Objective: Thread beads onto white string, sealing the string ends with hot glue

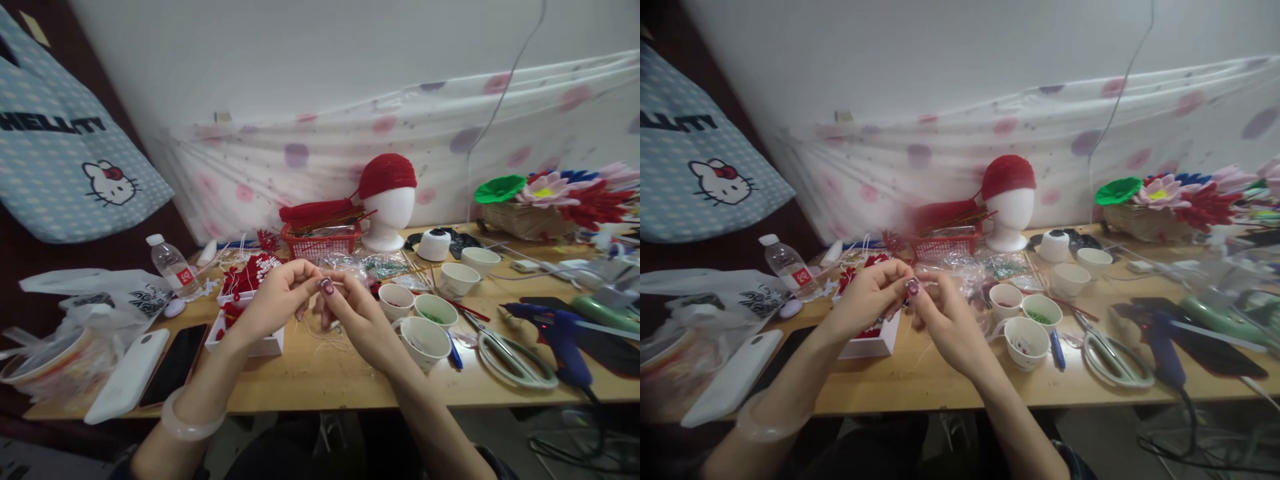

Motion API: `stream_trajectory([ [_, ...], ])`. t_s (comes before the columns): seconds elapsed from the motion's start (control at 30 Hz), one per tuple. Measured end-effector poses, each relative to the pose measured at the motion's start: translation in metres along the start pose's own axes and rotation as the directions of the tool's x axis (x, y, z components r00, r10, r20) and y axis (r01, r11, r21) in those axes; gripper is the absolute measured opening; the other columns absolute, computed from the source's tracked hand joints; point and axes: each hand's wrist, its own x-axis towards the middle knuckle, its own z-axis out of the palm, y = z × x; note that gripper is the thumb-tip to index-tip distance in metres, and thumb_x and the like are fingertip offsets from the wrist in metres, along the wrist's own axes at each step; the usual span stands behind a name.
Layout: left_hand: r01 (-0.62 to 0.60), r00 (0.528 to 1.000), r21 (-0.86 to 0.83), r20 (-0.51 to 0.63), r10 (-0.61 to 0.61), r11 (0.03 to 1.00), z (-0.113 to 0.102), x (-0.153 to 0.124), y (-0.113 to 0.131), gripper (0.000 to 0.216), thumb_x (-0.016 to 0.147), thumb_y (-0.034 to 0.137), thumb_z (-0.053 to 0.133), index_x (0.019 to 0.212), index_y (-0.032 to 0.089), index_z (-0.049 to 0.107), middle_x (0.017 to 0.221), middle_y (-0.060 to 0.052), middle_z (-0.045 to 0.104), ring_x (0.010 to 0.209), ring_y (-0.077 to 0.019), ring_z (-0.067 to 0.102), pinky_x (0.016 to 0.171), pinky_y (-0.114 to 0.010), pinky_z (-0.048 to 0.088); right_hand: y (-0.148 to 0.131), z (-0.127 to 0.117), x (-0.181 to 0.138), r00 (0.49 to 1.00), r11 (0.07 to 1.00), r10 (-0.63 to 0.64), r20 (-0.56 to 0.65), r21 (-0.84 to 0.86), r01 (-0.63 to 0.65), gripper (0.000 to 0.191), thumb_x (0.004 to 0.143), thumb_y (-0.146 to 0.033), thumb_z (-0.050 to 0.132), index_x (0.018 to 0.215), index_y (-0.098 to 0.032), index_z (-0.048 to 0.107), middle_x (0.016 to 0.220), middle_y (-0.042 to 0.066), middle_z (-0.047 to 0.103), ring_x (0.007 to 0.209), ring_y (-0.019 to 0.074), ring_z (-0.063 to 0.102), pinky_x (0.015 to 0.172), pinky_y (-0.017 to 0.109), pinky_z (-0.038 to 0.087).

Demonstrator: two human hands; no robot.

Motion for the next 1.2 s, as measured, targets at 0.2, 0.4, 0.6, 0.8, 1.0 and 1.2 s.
stream_trajectory([
  [0.2, -0.046, 0.972, -0.125, -0.233, 0.016, 0.991, 0.015, -0.008, -0.025, 0.033, 0.075, 0.042, 0.078, 0.071, 0.017, 0.057, 0.051, 0.008, 0.048, 0.041, -0.0035, 0.035, 0.038, -0.016, 0.026, 0.024, 0.006, -0.007, 0.998, 0.999, -0.01, -0.061, 0.036, 0.012, 0.032, 0.097, -0.051, 0.051, 0.083, -0.022, 0.05, 0.061, -0.009, 0.037, 0.044, 0.0057, 0.025, 0.039, 0.021, 0.02],
  [0.4, -0.09, 0.916, -0.313, -0.399, -0.045, 0.945, 0.024, -0.01, -0.053, 0.028, 0.075, 0.036, 0.08, 0.076, 0.016, 0.061, 0.057, 0.006, 0.058, 0.042, -0.0021, 0.039, 0.039, -0.013, 0.03, 0.036, 0.006, -0.008, 0.997, 0.998, -0.02, -0.08, 0.062, 0.025, 0.026, 0.099, -0.044, 0.051, 0.084, -0.022, 0.051, 0.058, -0.01, 0.034, 0.043, 0.0055, 0.023, 0.038, 0.02, 0.018],
  [0.6, -0.132, 0.85, -0.416, -0.515, -0.113, 0.9, 0.023, -0.006, -0.059, 0.027, 0.071, 0.033, 0.084, 0.081, 0.017, 0.064, 0.065, 0.004, 0.065, 0.041, -0.0002, 0.039, 0.037, -0.012, 0.028, 0.046, 0.005, -0.009, 0.992, 0.995, -0.03, -0.125, 0.093, 0.042, 0.025, 0.099, -0.039, 0.053, 0.081, -0.022, 0.05, 0.056, -0.01, 0.034, 0.044, 0.0056, 0.024, 0.038, 0.018, 0.02],
  [0.8, -0.066, 0.857, -0.539, -0.462, -0.229, 0.839, 0.033, -0.018, -0.066, 0.034, 0.071, 0.041, 0.083, 0.093, 0.017, 0.073, 0.086, -0.001, 0.073, 0.066, -0.0047, 0.06, 0.063, -0.014, 0.049, 0.052, 0.003, -0.01, 0.98, 0.988, -0.034, -0.197, 0.143, 0.063, 0.023, 0.1, -0.038, 0.051, 0.083, -0.023, 0.049, 0.056, -0.011, 0.033, 0.043, 0.0054, 0.023, 0.037, 0.017, 0.018],
  [1.0, -0.023, 0.892, -0.57, -0.383, -0.241, 0.821, 0.038, -0.026, -0.076, 0.022, 0.065, 0.038, 0.087, 0.078, 0.022, 0.079, 0.086, 0.0, 0.077, 0.083, -0.0099, 0.066, 0.083, -0.019, 0.05, 0.057, 0.006, -0.014, 0.983, 0.985, -0.012, -0.181, 0.169, 0.044, 0.026, 0.099, -0.037, 0.054, 0.078, -0.023, 0.048, 0.055, -0.011, 0.032, 0.044, 0.0057, 0.023, 0.039, 0.017, 0.021],
  [1.2, -0.059, 0.868, -0.681, -0.395, -0.3, 0.73, 0.038, -0.022, -0.086, 0.02, 0.064, 0.038, 0.089, 0.072, 0.023, 0.079, 0.068, 0.003, 0.073, 0.07, -0.0064, 0.066, 0.078, -0.016, 0.051, 0.065, 0.012, -0.014, 0.975, 0.987, 0.028, -0.222, 0.163, 0.008, 0.021, 0.099, -0.036, 0.054, 0.081, -0.024, 0.053, 0.059, -0.009, 0.041, 0.045, 0.0057, 0.03, 0.041, 0.017, 0.026],
])
